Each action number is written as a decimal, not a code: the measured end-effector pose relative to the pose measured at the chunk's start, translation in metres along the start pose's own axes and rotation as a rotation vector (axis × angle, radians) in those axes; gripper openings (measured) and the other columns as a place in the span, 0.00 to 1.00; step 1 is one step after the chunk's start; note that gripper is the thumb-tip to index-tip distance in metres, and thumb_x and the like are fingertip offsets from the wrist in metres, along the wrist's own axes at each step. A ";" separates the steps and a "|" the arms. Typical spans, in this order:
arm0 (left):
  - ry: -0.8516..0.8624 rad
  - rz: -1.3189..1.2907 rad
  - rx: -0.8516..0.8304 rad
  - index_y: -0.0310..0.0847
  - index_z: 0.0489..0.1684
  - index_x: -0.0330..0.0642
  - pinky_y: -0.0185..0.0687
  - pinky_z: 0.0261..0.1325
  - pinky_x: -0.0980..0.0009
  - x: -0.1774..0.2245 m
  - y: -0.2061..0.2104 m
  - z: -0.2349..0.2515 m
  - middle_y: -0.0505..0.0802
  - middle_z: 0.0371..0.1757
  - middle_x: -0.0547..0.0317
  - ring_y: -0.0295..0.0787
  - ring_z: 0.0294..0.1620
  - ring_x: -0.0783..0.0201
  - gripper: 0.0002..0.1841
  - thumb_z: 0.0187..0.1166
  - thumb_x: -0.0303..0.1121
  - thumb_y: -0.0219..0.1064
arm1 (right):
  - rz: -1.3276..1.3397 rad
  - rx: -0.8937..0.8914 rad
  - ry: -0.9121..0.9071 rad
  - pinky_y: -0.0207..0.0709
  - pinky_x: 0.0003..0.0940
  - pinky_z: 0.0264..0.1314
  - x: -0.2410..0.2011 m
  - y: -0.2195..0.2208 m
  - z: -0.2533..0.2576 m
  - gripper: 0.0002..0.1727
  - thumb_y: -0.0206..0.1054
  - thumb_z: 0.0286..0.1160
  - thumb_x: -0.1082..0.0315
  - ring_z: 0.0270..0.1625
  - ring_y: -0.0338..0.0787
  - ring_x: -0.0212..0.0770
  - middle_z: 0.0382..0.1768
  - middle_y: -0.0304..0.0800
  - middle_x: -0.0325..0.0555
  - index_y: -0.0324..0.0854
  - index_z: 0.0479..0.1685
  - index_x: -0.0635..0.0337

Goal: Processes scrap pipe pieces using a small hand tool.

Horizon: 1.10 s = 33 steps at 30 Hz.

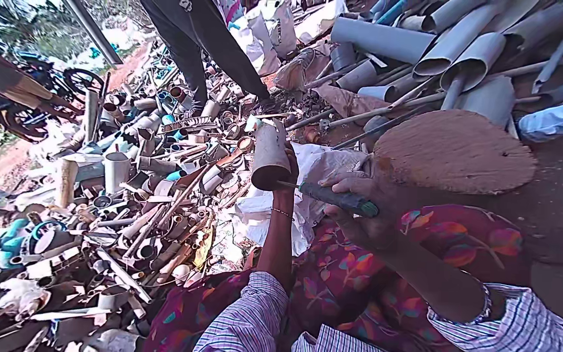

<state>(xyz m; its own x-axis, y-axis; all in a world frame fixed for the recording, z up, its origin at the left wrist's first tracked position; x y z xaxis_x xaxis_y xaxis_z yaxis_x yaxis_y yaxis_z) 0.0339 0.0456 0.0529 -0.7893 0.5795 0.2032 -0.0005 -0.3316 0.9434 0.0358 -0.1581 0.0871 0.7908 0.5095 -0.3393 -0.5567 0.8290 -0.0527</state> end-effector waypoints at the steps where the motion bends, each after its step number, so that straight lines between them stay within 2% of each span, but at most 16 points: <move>1: 0.020 0.036 -0.009 0.79 0.50 0.42 0.86 0.29 0.76 0.000 0.000 0.000 0.90 0.31 0.59 0.87 0.25 0.69 0.15 0.88 0.44 0.56 | 0.001 -0.013 -0.011 0.85 0.26 0.62 -0.002 0.002 -0.002 0.15 0.66 0.85 0.58 0.58 0.90 0.33 0.47 0.88 0.48 0.74 0.52 0.62; 4: 0.008 0.217 0.040 0.78 0.49 0.48 0.83 0.27 0.80 -0.003 -0.001 -0.002 0.87 0.28 0.66 0.84 0.22 0.75 0.12 0.92 0.42 0.52 | -0.021 -0.053 -0.035 0.85 0.25 0.61 -0.007 0.004 -0.004 0.16 0.64 0.87 0.56 0.59 0.90 0.34 0.48 0.87 0.49 0.73 0.51 0.61; 6: -0.060 0.193 0.066 0.78 0.49 0.48 0.84 0.27 0.79 -0.006 -0.003 -0.005 0.88 0.29 0.65 0.86 0.24 0.74 0.13 0.92 0.43 0.51 | -0.044 -0.090 -0.048 0.84 0.24 0.62 -0.009 0.004 -0.005 0.16 0.64 0.87 0.56 0.60 0.89 0.34 0.49 0.87 0.51 0.74 0.51 0.62; 9: -0.291 -0.041 0.160 0.81 0.47 0.48 0.85 0.24 0.72 -0.011 -0.011 -0.013 0.93 0.35 0.57 0.90 0.26 0.65 0.25 0.86 0.58 0.47 | -0.067 -0.140 -0.067 0.83 0.24 0.62 -0.009 0.008 -0.009 0.15 0.65 0.86 0.58 0.59 0.90 0.38 0.50 0.88 0.55 0.77 0.50 0.63; 11: -0.359 -0.104 0.154 0.85 0.42 0.47 0.83 0.24 0.71 -0.013 -0.013 -0.017 0.94 0.35 0.56 0.90 0.26 0.63 0.29 0.83 0.62 0.48 | -0.094 -0.159 -0.079 0.82 0.24 0.63 -0.005 0.010 -0.010 0.14 0.65 0.85 0.58 0.59 0.90 0.38 0.51 0.89 0.55 0.77 0.50 0.63; 14: -0.277 0.040 0.171 0.84 0.41 0.49 0.87 0.31 0.70 -0.013 -0.016 -0.021 0.94 0.36 0.58 0.92 0.32 0.64 0.31 0.86 0.62 0.40 | -0.127 -0.185 -0.059 0.81 0.25 0.66 0.005 0.010 -0.011 0.14 0.67 0.82 0.61 0.60 0.91 0.41 0.50 0.91 0.59 0.81 0.48 0.67; 15: -0.229 0.107 0.203 0.83 0.42 0.51 0.88 0.36 0.68 -0.013 -0.021 -0.022 0.94 0.37 0.59 0.92 0.36 0.64 0.32 0.87 0.63 0.36 | -0.133 -0.195 -0.043 0.81 0.25 0.67 0.007 0.009 -0.010 0.14 0.67 0.81 0.62 0.61 0.91 0.41 0.50 0.91 0.59 0.82 0.48 0.68; 16: -0.192 0.126 0.144 0.84 0.48 0.52 0.89 0.45 0.65 -0.012 -0.033 -0.020 0.94 0.42 0.60 0.93 0.44 0.64 0.33 0.86 0.65 0.36 | -0.132 -0.205 -0.023 0.80 0.26 0.68 0.008 0.007 -0.009 0.14 0.67 0.81 0.63 0.62 0.91 0.42 0.50 0.91 0.60 0.82 0.48 0.68; 17: -0.177 0.107 -0.002 0.83 0.59 0.54 0.88 0.57 0.62 -0.011 -0.053 -0.017 0.94 0.52 0.61 0.91 0.55 0.63 0.35 0.84 0.69 0.38 | -0.123 -0.209 -0.008 0.80 0.26 0.69 0.007 0.004 -0.006 0.14 0.67 0.82 0.63 0.62 0.91 0.42 0.50 0.91 0.60 0.82 0.48 0.69; 19: -0.124 0.075 -0.097 0.82 0.63 0.54 0.86 0.62 0.58 -0.010 -0.062 -0.008 0.93 0.56 0.61 0.90 0.60 0.62 0.33 0.83 0.68 0.44 | -0.107 -0.204 -0.017 0.81 0.26 0.68 -0.001 -0.005 0.002 0.15 0.66 0.84 0.60 0.62 0.90 0.39 0.49 0.91 0.57 0.80 0.48 0.67; 20: -0.128 0.103 -0.134 0.82 0.67 0.58 0.85 0.65 0.62 -0.009 -0.063 -0.010 0.93 0.59 0.65 0.89 0.63 0.67 0.32 0.82 0.69 0.46 | -0.101 -0.208 -0.030 0.81 0.25 0.67 -0.008 -0.010 0.007 0.16 0.64 0.86 0.58 0.62 0.90 0.37 0.49 0.90 0.54 0.79 0.48 0.65; 22: -0.122 0.170 -0.069 0.81 0.65 0.61 0.86 0.62 0.68 -0.005 -0.052 -0.016 0.93 0.56 0.69 0.89 0.60 0.72 0.32 0.85 0.68 0.40 | -0.091 -0.230 -0.061 0.81 0.23 0.64 -0.017 -0.017 0.014 0.15 0.62 0.88 0.55 0.61 0.88 0.34 0.50 0.88 0.50 0.76 0.49 0.61; 24: -0.112 0.091 0.035 0.82 0.62 0.55 0.88 0.60 0.61 -0.007 -0.056 -0.007 0.94 0.54 0.62 0.91 0.58 0.64 0.34 0.84 0.69 0.41 | -0.076 -0.226 -0.060 0.83 0.24 0.61 -0.009 -0.018 0.014 0.16 0.64 0.87 0.55 0.59 0.89 0.34 0.48 0.88 0.50 0.77 0.48 0.62; 26: -0.136 0.094 0.056 0.78 0.67 0.51 0.85 0.64 0.54 -0.005 -0.071 0.003 0.91 0.58 0.55 0.89 0.62 0.57 0.39 0.82 0.72 0.37 | -0.065 -0.201 -0.008 0.83 0.25 0.61 0.006 -0.018 0.014 0.17 0.66 0.84 0.56 0.57 0.90 0.34 0.46 0.89 0.51 0.77 0.49 0.65; 31: -0.145 0.107 0.097 0.76 0.68 0.50 0.85 0.63 0.52 0.004 -0.078 0.010 0.90 0.58 0.52 0.88 0.61 0.55 0.40 0.82 0.72 0.35 | -0.032 -0.196 0.079 0.82 0.22 0.65 0.018 -0.017 0.010 0.18 0.68 0.82 0.58 0.58 0.90 0.31 0.47 0.90 0.51 0.79 0.49 0.68; 33: -0.104 0.133 0.060 0.77 0.68 0.50 0.85 0.64 0.52 0.006 -0.072 0.009 0.91 0.59 0.54 0.88 0.63 0.56 0.38 0.84 0.70 0.34 | -0.032 -0.243 0.082 0.81 0.25 0.68 0.012 -0.012 0.005 0.17 0.68 0.83 0.58 0.61 0.90 0.34 0.49 0.91 0.53 0.80 0.49 0.67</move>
<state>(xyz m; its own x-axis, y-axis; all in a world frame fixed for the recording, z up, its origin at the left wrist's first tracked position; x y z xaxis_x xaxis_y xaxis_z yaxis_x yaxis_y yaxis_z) 0.0342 0.0799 -0.0118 -0.7118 0.6085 0.3507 0.1390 -0.3673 0.9196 0.0535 -0.1605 0.0888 0.7911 0.4551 -0.4087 -0.5844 0.7597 -0.2851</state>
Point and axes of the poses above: each hand's wrist, its own z-axis towards the middle knuckle, its own y-axis out of the palm, x = y × z, the point moved 3 cm from there along z, towards the middle knuckle
